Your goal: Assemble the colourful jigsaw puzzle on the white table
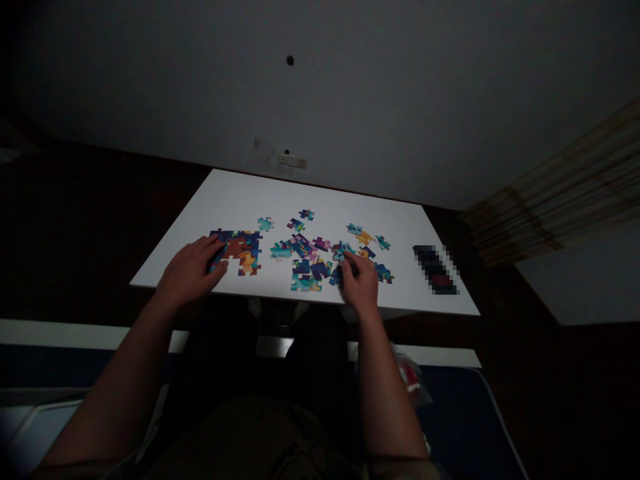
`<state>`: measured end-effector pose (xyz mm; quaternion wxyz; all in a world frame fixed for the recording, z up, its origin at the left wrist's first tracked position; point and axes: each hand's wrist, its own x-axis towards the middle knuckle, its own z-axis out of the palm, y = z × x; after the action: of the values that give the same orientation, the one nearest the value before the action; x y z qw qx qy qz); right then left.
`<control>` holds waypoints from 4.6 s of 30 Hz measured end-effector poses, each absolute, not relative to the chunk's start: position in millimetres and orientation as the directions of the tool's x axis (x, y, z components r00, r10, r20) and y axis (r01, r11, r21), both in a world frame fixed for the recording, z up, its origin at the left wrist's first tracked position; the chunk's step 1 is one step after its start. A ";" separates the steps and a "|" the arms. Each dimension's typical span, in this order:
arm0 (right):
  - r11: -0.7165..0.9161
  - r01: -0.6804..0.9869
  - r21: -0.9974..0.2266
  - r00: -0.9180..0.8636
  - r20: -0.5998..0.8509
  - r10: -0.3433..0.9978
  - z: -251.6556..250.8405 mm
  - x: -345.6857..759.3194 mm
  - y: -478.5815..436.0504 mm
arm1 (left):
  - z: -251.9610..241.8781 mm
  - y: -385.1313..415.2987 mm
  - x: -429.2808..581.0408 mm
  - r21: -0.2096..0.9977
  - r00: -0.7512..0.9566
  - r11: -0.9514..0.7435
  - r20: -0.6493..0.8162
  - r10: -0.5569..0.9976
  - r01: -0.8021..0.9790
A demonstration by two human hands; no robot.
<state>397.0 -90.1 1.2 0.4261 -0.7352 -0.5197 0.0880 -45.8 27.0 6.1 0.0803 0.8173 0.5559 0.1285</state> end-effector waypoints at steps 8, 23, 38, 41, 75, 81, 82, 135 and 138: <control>-0.187 0.839 -0.511 0.353 0.249 0.902 8.5 384.4 -85.5 | 7.1 27.1 -45.4 0.276 0.349 -0.363 0.101 0.932 0.890; -0.203 0.924 -0.325 0.258 0.135 0.957 17.7 374.1 -88.8 | 3.0 30.1 -48.4 0.270 0.360 -0.372 0.096 0.928 0.888; -0.054 0.688 -0.724 0.554 0.475 0.683 -1.4 403.9 -109.8 | 10.3 29.6 -45.4 0.275 0.347 -0.359 0.092 0.933 0.892; -0.089 0.644 -0.759 0.628 0.459 0.629 -2.2 429.5 -124.2 | 7.5 30.7 -46.2 0.265 0.343 -0.354 0.090 0.935 0.897; -0.332 0.831 -0.446 0.479 0.272 0.835 -5.2 487.7 -133.7 | 3.3 35.3 -52.8 0.306 0.328 -0.351 0.127 0.936 0.885; -0.341 0.830 -0.441 0.485 0.269 0.832 -6.6 488.5 -133.3 | 1.6 35.0 -53.6 0.290 0.337 -0.361 0.129 0.932 0.886; -0.342 0.831 -0.439 0.484 0.266 0.833 -6.6 488.6 -133.2 | 1.2 34.8 -53.7 0.293 0.336 -0.362 0.137 0.932 0.885; -0.339 0.849 -0.405 0.466 0.272 0.842 -2.1 487.4 -133.8 | -9.0 42.3 -60.0 0.250 0.340 -0.360 0.121 0.933 0.899; -0.357 0.847 -0.393 0.472 0.251 0.845 1.1 485.4 -133.5 | -6.6 41.0 -58.3 0.240 0.338 -0.358 0.121 0.933 0.902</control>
<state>485.4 -133.5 1.1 0.2404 -0.8236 -0.5137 -0.0025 -58.3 41.0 -6.6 0.0649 0.8155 0.5626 0.1192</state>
